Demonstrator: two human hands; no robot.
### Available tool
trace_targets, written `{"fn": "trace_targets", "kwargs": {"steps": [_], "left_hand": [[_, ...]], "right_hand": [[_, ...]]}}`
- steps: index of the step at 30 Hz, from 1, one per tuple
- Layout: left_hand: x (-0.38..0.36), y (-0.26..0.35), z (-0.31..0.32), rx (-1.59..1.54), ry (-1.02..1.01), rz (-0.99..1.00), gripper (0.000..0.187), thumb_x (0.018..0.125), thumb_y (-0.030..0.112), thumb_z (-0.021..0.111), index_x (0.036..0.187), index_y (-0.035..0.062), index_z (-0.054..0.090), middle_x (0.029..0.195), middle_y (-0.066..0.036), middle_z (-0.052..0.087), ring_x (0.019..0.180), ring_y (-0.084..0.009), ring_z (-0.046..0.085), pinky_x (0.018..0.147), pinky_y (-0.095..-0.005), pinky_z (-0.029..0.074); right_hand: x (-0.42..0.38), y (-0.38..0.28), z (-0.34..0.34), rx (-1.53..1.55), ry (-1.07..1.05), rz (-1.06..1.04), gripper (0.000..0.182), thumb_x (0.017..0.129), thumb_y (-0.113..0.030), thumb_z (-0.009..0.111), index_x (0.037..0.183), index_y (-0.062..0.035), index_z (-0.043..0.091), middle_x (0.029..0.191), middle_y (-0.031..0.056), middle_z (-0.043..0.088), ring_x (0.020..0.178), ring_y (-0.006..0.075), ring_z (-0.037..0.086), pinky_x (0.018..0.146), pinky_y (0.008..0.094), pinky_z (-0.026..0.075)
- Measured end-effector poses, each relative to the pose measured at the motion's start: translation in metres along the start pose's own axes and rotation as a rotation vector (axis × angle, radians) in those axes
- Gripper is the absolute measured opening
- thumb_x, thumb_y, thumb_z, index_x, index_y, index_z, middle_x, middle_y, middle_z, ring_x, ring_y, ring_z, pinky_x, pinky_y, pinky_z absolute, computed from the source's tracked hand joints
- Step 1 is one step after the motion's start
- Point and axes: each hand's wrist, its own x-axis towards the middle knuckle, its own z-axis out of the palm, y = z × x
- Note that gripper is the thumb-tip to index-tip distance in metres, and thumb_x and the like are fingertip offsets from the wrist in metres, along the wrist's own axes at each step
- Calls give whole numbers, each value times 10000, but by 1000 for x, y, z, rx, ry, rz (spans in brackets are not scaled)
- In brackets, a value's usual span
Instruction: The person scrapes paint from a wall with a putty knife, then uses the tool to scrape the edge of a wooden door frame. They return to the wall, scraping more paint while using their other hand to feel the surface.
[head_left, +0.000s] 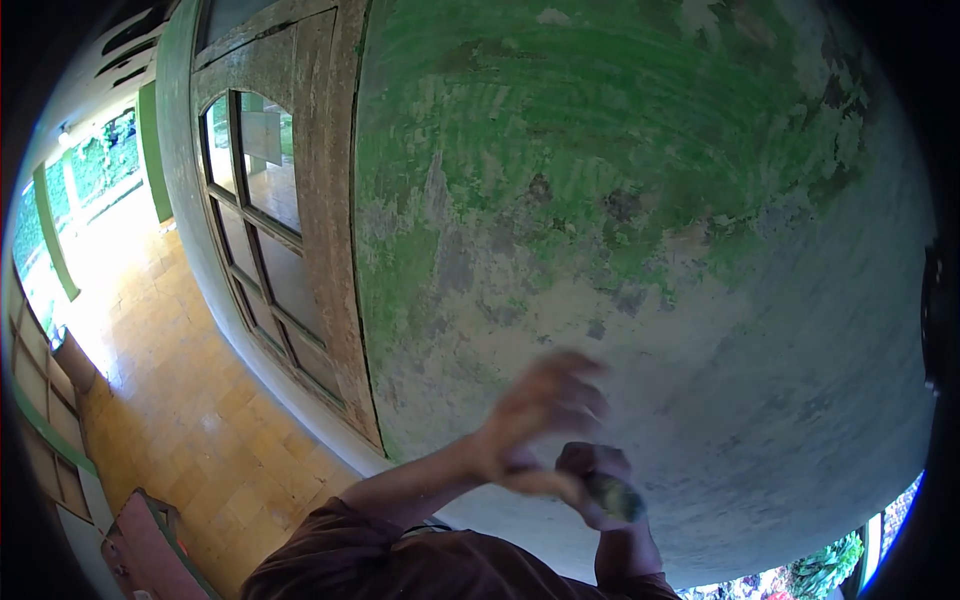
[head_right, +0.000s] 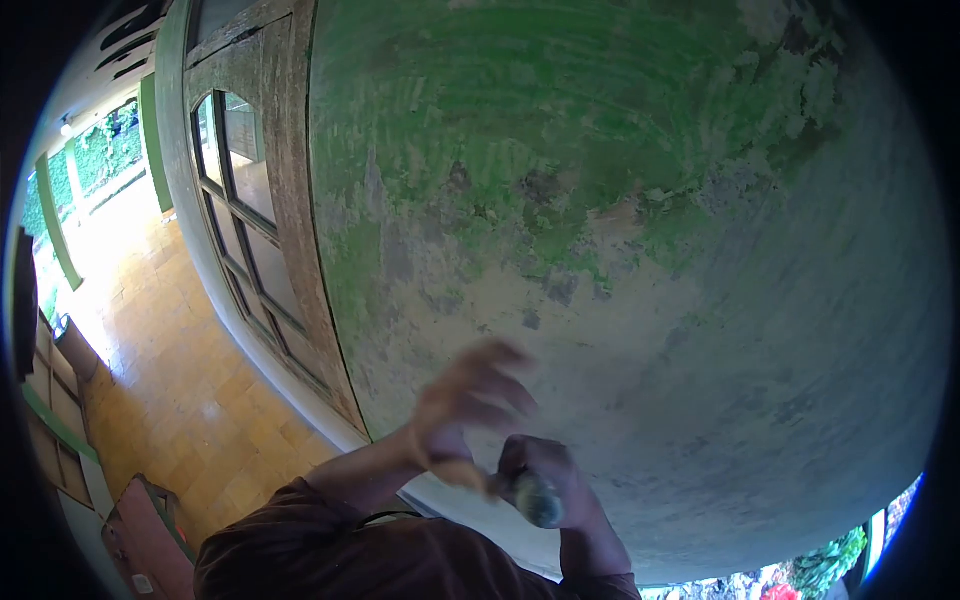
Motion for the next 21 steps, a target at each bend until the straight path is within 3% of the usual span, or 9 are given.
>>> {"fn": "trace_targets", "kwargs": {"steps": [1, 2, 3, 4, 6, 9, 13, 16, 21], "left_hand": [[-12, -9, -7, 167, 177, 18, 434, 737, 358, 723, 979, 33, 568, 1044, -136, 574, 1078, -306, 529, 943, -515, 372], [-21, -18, -7, 164, 177, 14, 434, 737, 358, 723, 979, 33, 568, 1044, -136, 574, 1078, -306, 529, 943, -515, 372], [-27, -26, -6, 290, 255, -58, 380, 738, 302, 722, 979, 48, 574, 1068, -142, 575, 1123, -316, 508, 973, -508, 347], [-33, -32, -5, 415, 334, -131, 332, 740, 245, 720, 978, 63, 580, 1091, -148, 575, 1168, -327, 487, 1004, -501, 321], [-42, -38, -3, 503, 284, -112, 290, 740, 214, 710, 970, 81, 594, 1127, -149, 568, 1201, -330, 462, 1029, -491, 290], [-56, -46, 0, 659, 217, -78, 248, 738, 173, 693, 968, 118, 618, 1188, -142, 553, 1246, -332, 425, 1068, -475, 235], [-62, -50, 1, 789, 172, -65, 242, 751, 169, 658, 985, 121, 612, 1214, -168, 524, 1267, -354, 389, 1081, -485, 196], [-62, -50, 2, 800, 176, -65, 213, 751, 164, 653, 960, 134, 624, 1217, -165, 521, 1270, -352, 384, 1084, -484, 188], [-62, -49, 1, 797, 171, -65, 195, 738, 161, 661, 931, 138, 635, 1235, -160, 507, 1273, -351, 379, 1086, -493, 179]], "right_hand": [[4, 1, -3, -6, -35, -17, 274, 726, -245, 728, 806, -50, 553, 708, 78, 540, 659, 229, 555, 566, 301, 431], [11, 0, -4, -14, -71, -33, 355, 775, -338, 711, 772, -42, 517, 639, 65, 512, 622, 211, 546, 528, 288, 420], [25, -8, -1, 40, -22, -125, 409, 783, -385, 702, 695, -53, 481, 561, 39, 448, 530, 174, 469, 478, 284, 389], [34, -11, 1, 37, -20, -119, 409, 783, -385, 702, 695, -53, 481, 561, 39, 448, 530, 174, 469, 478, 284, 389], [48, -14, 4, 102, 105, -302, 455, 787, -435, 683, 679, -63, 444, 566, 11, 412, 499, 145, 393, 471, 287, 369], [65, -26, 4, 223, 234, -366, 457, 760, -428, 718, 687, -54, 466, 558, 21, 440, 497, 150, 424, 471, 294, 377], [82, -45, -8, 226, 161, -419, 532, 742, -530, 687, 731, -44, 470, 560, 12, 418, 489, 143, 398, 473, 300, 378], [96, -60, -9, 241, 128, -459, 611, 709, -666, 607, 763, -79, 446, 601, -1, 347, 495, 124, 338, 472, 278, 325], [114, -64, -10, 99, 245, -674, 513, 827, -616, 491, 776, -106, 462, 641, -10, 350, 521, 106, 341, 509, 274, 290]]}}
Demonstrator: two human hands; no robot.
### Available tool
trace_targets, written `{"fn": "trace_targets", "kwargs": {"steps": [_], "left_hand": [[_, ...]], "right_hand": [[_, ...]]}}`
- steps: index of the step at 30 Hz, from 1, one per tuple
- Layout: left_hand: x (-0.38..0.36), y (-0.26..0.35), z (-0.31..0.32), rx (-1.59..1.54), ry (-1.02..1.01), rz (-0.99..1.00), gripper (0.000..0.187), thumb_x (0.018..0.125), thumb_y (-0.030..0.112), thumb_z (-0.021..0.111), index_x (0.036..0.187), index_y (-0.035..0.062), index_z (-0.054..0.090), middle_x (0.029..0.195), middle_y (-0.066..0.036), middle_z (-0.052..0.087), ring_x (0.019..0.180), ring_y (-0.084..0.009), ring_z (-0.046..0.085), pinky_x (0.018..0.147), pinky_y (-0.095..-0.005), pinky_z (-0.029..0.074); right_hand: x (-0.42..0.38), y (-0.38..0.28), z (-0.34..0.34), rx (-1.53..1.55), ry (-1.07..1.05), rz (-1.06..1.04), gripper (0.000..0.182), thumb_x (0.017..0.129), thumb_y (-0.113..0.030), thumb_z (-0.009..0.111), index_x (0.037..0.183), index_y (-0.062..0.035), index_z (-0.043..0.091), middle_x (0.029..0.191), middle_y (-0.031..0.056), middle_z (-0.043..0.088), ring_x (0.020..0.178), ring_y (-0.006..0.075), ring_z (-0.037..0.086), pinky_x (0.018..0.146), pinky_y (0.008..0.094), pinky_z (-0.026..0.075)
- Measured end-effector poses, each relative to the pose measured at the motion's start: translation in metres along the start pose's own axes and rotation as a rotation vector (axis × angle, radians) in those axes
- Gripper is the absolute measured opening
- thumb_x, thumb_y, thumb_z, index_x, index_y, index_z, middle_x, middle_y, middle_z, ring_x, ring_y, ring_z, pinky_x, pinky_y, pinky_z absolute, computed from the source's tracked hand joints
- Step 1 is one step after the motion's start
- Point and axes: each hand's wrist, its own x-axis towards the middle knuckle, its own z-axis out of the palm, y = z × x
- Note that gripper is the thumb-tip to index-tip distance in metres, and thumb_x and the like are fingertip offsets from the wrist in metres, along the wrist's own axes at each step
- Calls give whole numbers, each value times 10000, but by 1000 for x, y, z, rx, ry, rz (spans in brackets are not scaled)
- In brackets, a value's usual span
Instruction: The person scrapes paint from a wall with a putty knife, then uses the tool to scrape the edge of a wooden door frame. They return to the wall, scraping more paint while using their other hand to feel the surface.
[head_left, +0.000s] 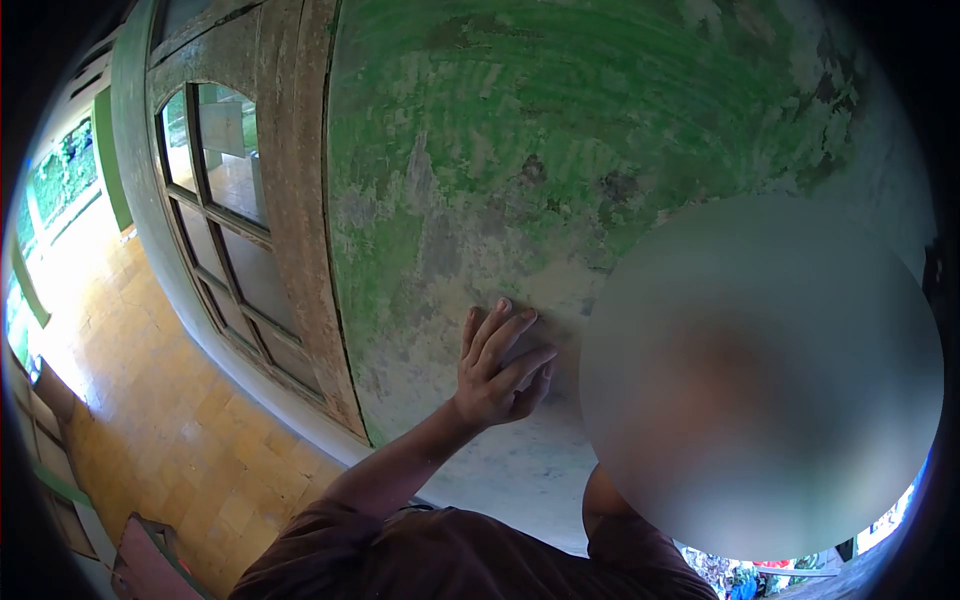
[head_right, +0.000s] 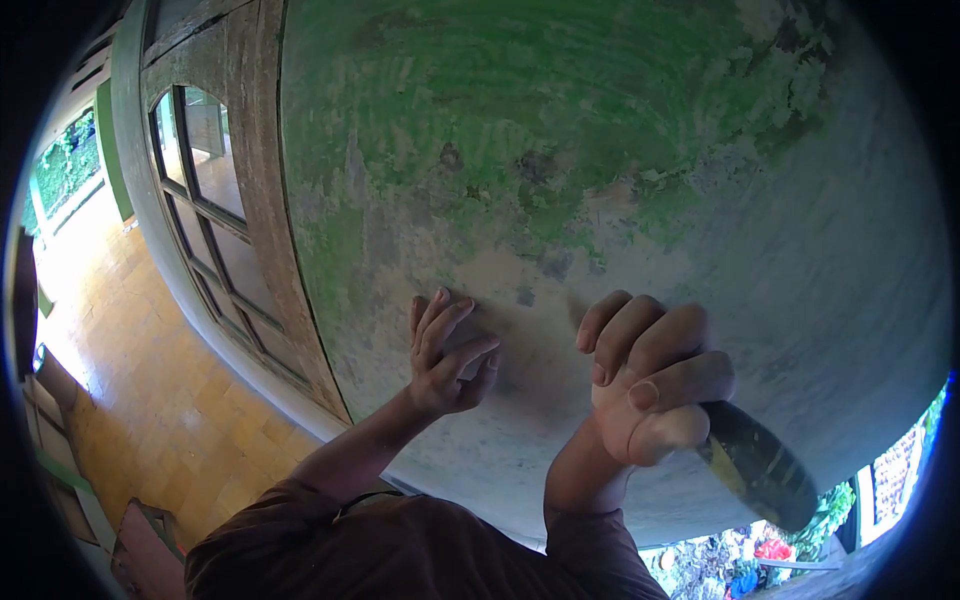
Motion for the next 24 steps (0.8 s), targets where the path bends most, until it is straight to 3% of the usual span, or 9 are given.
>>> {"fn": "trace_targets", "kwargs": {"steps": [7, 14, 16, 17, 19, 20, 24], "left_hand": [[1, 3, 0, 8, -11, -16, 170, 735, 157, 664, 903, 144, 645, 1241, -158, 496, 1280, -352, 368, 1091, -504, 158], [-1, 2, 2, 8, -13, -27, 180, 720, 146, 671, 898, 153, 647, 1239, -156, 493, 1277, -354, 370, 1091, -510, 154], [-1, 3, 1, 12, -13, -32, 179, 719, 143, 671, 896, 160, 646, 1242, -151, 495, 1274, -354, 373, 1091, -511, 155], [-1, 3, 1, 13, -11, -31, 179, 719, 143, 671, 896, 160, 646, 1242, -151, 495, 1274, -354, 373, 1091, -511, 155], [-1, 3, 2, 10, -3, -28, 176, 719, 139, 669, 891, 166, 645, 1245, -146, 496, 1272, -353, 377, 1091, -508, 159], [-1, 2, 3, 11, 3, -29, 176, 719, 139, 669, 891, 166, 645, 1245, -146, 496, 1272, -353, 377, 1091, -508, 159], [-3, 3, 3, 17, 11, -27, 164, 717, 144, 663, 878, 171, 645, 1244, -142, 500, 1272, -348, 380, 1094, -503, 157]], "right_hand": [[20, -7, -3, 154, -23, -50, 397, 949, -426, 414, 666, -157, 340, 575, -38, 265, 491, 85, 230, 524, 268, 223], [25, 18, 21, -36, 151, -158, 357, 975, -309, 347, 656, -157, 299, 546, -36, 255, 465, 74, 201, 480, 264, 201], [24, 33, 21, -53, 187, 17, 350, 980, -283, 334, 656, -157, 292, 536, -34, 258, 456, 68, 188, 468, 254, 196], [24, 29, 24, -52, 185, 15, 350, 980, -283, 334, 656, -157, 292, 536, -34, 258, 456, 68, 188, 468, 254, 196], [21, 11, 32, 8, 195, -199, 340, 982, -263, 327, 662, -154, 293, 531, -23, 255, 451, 70, 185, 470, 251, 204], [18, 6, 29, 29, 168, -228, 301, 953, -235, 402, 689, -113, 326, 548, -12, 296, 460, 80, 212, 454, 278, 186], [18, 31, 26, -97, 201, -68, 296, 951, -233, 407, 692, -114, 327, 531, -14, 286, 459, 83, 216, 463, 283, 193]]}}
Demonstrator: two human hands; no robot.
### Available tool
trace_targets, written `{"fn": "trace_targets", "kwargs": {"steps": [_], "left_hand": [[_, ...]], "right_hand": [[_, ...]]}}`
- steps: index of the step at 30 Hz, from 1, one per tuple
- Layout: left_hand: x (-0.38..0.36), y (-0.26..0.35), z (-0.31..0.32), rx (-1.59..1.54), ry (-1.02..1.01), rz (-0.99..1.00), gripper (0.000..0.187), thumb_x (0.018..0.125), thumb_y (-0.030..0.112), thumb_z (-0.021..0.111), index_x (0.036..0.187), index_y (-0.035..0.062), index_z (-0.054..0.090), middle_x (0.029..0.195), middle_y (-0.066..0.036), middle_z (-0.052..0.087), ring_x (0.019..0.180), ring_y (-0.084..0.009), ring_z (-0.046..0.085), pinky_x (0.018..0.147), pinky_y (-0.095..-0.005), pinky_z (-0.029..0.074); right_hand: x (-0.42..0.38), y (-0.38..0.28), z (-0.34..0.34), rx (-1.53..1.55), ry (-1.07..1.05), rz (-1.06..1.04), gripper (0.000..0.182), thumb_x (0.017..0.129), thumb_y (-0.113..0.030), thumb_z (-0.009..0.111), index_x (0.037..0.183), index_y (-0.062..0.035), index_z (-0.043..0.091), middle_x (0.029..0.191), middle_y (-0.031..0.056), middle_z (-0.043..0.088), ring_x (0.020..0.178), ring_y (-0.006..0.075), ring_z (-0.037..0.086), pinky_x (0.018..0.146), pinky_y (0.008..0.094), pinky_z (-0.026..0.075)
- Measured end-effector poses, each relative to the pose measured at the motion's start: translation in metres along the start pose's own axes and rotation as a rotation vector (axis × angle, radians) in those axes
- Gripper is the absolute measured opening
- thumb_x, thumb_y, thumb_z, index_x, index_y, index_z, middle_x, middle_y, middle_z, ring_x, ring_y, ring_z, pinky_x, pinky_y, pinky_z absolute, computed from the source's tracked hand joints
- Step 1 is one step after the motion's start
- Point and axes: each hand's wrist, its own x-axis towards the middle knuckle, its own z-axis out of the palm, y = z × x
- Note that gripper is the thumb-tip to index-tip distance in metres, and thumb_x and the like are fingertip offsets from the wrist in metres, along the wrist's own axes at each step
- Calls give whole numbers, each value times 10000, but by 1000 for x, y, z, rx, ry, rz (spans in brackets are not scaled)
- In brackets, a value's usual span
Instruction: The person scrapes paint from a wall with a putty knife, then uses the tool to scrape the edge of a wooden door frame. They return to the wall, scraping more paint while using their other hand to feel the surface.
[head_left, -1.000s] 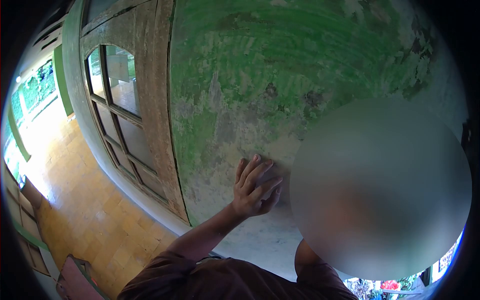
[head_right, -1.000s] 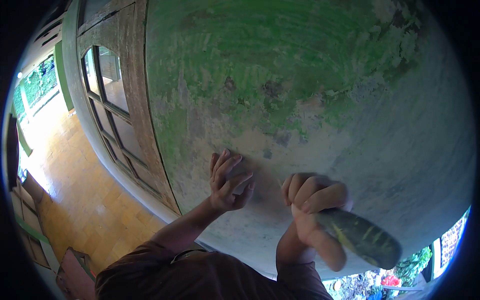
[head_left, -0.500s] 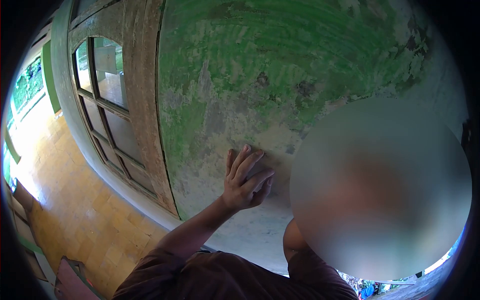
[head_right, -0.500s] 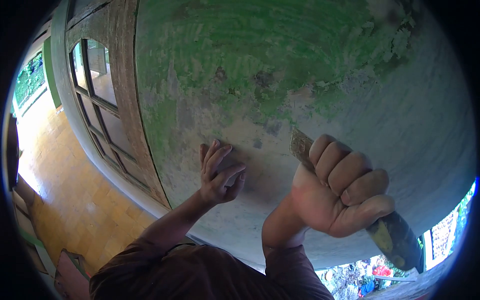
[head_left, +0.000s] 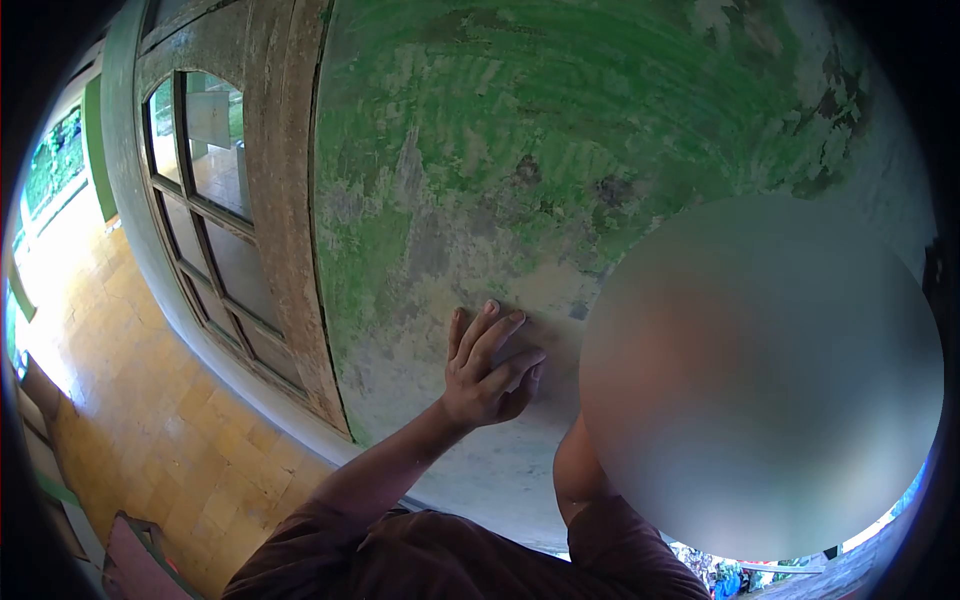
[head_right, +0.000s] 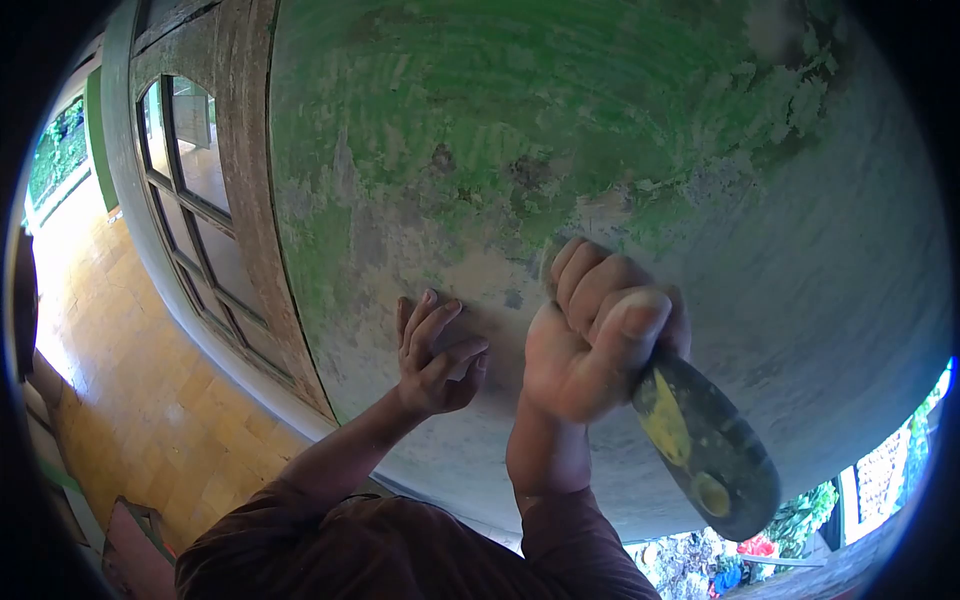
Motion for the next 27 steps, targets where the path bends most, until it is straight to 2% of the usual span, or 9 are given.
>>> {"fn": "trace_targets", "kwargs": {"steps": [5, 8, 12, 14, 15, 17, 20, 23, 27], "left_hand": [[1, -2, 1, 16, 3, 1, 154, 724, 158, 656, 876, 175, 645, 1241, -141, 503, 1269, -347, 384, 1093, -504, 156], [0, -1, 1, 11, -14, -8, 158, 722, 157, 651, 879, 176, 644, 1239, -140, 504, 1269, -348, 384, 1093, -503, 156], [2, -3, 2, 10, 17, 5, 164, 716, 151, 649, 878, 175, 643, 1238, -140, 504, 1271, -348, 380, 1093, -502, 152], [0, -1, 2, 18, 2, 2, 165, 716, 151, 650, 879, 175, 642, 1237, -141, 505, 1272, -348, 379, 1094, -502, 151], [1, -1, 1, 16, -4, -1, 161, 720, 156, 650, 879, 177, 641, 1237, -142, 504, 1272, -349, 378, 1094, -503, 150], [0, 0, 2, 19, -7, -2, 157, 724, 161, 650, 879, 178, 639, 1238, -143, 504, 1273, -351, 376, 1094, -504, 149], [3, 0, 4, 13, 46, -33, 180, 727, 163, 647, 905, 193, 639, 1241, -96, 530, 1245, -324, 427, 1089, -494, 179], [0, 1, 1, 6, 34, -29, 181, 723, 159, 651, 901, 193, 639, 1243, -98, 529, 1247, -326, 425, 1090, -496, 178], [0, 0, 1, -2, 17, -11, 179, 731, 161, 648, 909, 178, 630, 1242, -124, 517, 1266, -336, 396, 1093, -500, 159]], "right_hand": [[-1, -20, -3, 99, -106, -169, 323, 972, -255, 338, 672, -139, 307, 527, -8, 236, 463, 74, 211, 474, 264, 211], [3, 3, 1, -11, -9, 4, 320, 972, -260, 329, 675, -144, 311, 526, -13, 233, 461, 75, 209, 476, 264, 216], [-4, -11, -3, 175, -39, -115, 328, 977, -272, 324, 674, -149, 308, 524, -19, 237, 461, 78, 211, 484, 262, 219], [-11, 12, -6, -268, 179, -147, 338, 980, -287, 326, 671, -151, 304, 522, -25, 242, 455, 81, 212, 486, 264, 219], [-10, 10, -6, -275, 191, -140, 338, 980, -287, 326, 671, -151, 304, 522, -25, 242, 455, 81, 212, 486, 264, 219], [3, -1, -4, 38, -36, 19, 335, 979, -290, 327, 676, -149, 309, 520, -21, 248, 458, 83, 211, 482, 271, 217], [-2, -35, 0, 175, -110, -130, 352, 981, -312, 325, 670, -148, 308, 520, -23, 249, 461, 82, 194, 477, 273, 211], [4, 5, 3, 57, 107, 48, 374, 980, -337, 330, 657, -150, 310, 518, -24, 257, 463, 77, 202, 479, 271, 211], [0, -20, 3, 42, 92, -43, 375, 977, -348, 333, 658, -151, 314, 519, -23, 264, 458, 81, 212, 478, 272, 213]]}}
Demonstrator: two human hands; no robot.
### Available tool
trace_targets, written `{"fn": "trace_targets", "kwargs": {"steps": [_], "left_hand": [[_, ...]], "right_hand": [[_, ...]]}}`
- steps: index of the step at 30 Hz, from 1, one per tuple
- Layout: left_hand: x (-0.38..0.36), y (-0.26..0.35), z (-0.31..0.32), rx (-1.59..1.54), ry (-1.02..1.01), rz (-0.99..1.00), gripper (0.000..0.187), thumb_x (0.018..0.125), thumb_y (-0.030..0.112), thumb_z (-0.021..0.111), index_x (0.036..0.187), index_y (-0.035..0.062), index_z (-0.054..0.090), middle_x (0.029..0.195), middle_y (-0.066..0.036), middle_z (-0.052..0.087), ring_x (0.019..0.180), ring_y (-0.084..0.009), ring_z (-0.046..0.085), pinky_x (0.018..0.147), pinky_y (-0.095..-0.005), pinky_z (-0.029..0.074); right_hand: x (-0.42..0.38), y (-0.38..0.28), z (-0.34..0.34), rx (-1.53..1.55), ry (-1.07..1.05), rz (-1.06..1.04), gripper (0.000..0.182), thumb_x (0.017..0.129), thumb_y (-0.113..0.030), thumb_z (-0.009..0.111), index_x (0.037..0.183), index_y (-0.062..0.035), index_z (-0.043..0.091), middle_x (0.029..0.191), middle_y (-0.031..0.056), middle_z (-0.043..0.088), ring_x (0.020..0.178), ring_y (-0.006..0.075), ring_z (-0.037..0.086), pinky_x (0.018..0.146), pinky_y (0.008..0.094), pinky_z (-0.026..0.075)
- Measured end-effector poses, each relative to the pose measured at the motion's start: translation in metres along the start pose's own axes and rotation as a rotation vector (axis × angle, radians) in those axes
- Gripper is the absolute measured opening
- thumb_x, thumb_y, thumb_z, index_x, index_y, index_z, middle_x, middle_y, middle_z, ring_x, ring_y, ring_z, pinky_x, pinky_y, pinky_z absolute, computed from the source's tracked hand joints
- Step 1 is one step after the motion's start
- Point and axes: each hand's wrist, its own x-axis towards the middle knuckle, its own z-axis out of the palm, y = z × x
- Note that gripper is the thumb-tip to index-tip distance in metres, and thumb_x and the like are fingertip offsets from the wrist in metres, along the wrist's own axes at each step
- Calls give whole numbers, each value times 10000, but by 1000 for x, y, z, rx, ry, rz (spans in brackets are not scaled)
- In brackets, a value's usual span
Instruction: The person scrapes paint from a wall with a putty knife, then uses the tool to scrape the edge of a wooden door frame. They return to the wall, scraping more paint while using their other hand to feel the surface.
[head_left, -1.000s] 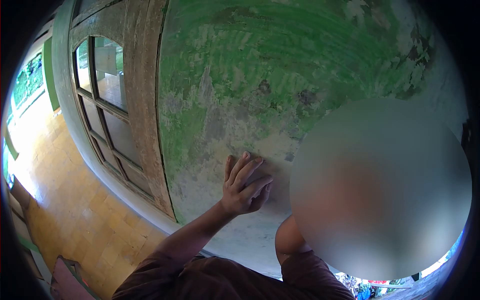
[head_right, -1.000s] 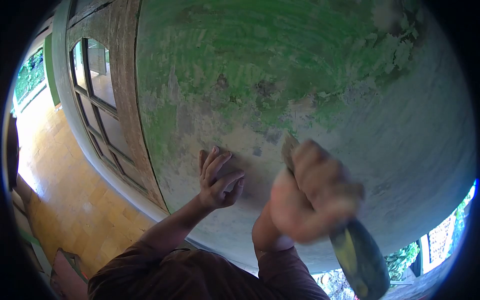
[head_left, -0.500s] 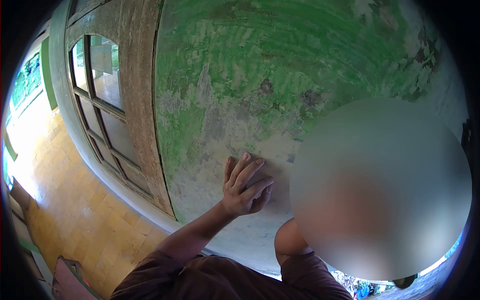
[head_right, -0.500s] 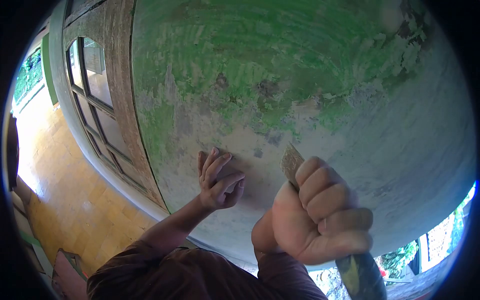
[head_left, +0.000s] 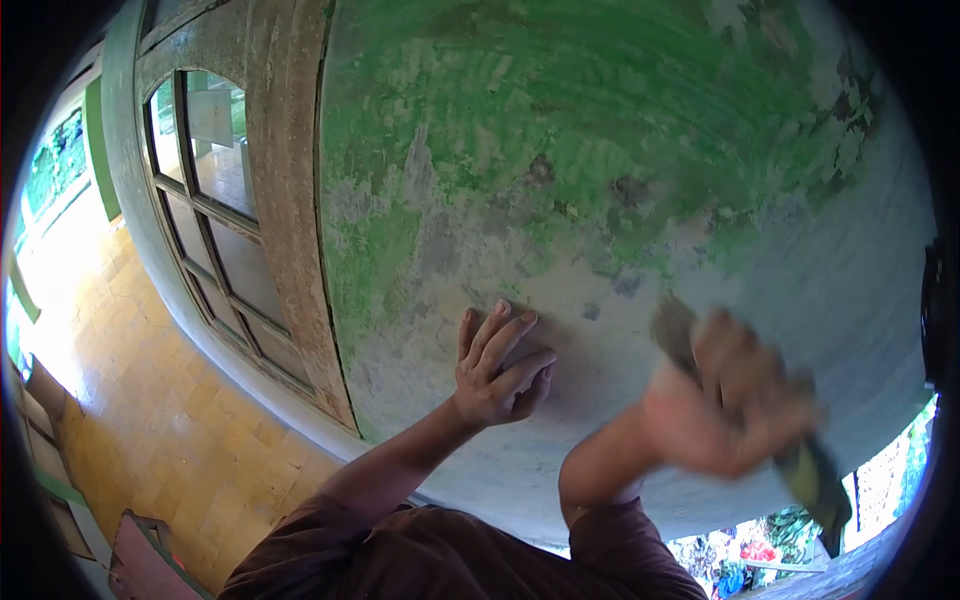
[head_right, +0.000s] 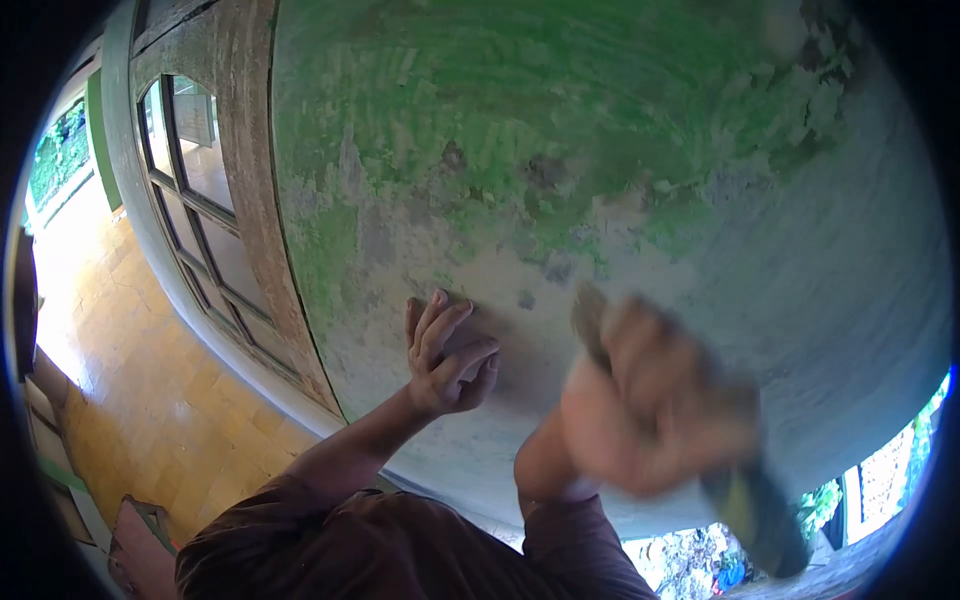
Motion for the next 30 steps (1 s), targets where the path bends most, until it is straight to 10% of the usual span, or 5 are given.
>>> {"fn": "trace_targets", "kwargs": {"steps": [4, 10, 12, 13, 30], "left_hand": [[-1, -4, 2, -16, -5, 23, 229, 742, 173, 642, 967, 158, 602, 1237, -151, 508, 1282, -353, 370, 1095, -504, 139], [1, -1, -2, -50, -9, -21, 295, 727, 143, 644, 1018, 182, 612, 1247, -104, 530, 1257, -313, 419, 1091, -505, 164], [2, -2, -1, -59, -3, -23, 284, 730, 147, 643, 1010, 182, 618, 1246, -104, 532, 1257, -311, 420, 1092, -504, 163], [1, -2, -1, -64, 8, -25, 273, 732, 152, 641, 1003, 182, 623, 1244, -104, 533, 1257, -309, 420, 1093, -503, 162], [-1, -4, -4, -72, -31, -12, 301, 715, 152, 651, 1013, 185, 628, 1265, -99, 525, 1280, -308, 395, 1099, -503, 138]], "right_hand": [[-3, 11, -8, -318, -18, -144, 337, 976, -329, 323, 696, -145, 355, 526, -17, 283, 455, 89, 232, 483, 277, 222], [-9, -4, -24, 172, -316, -114, 316, 978, -275, 336, 694, -135, 328, 528, -12, 283, 467, 103, 232, 489, 270, 217], [-22, 36, -13, -607, 174, -212, 313, 965, -287, 365, 693, -137, 325, 524, -10, 299, 465, 102, 240, 485, 281, 216], [-5, 30, -7, -35, -130, -5, 309, 960, -290, 373, 693, -139, 329, 523, -5, 299, 465, 101, 238, 483, 286, 215], [-7, 21, -7, 90, -49, -39, 406, 899, -216, 500, 559, -102, 310, 504, 3, 317, 455, 125, 251, 468, 313, 200]]}}
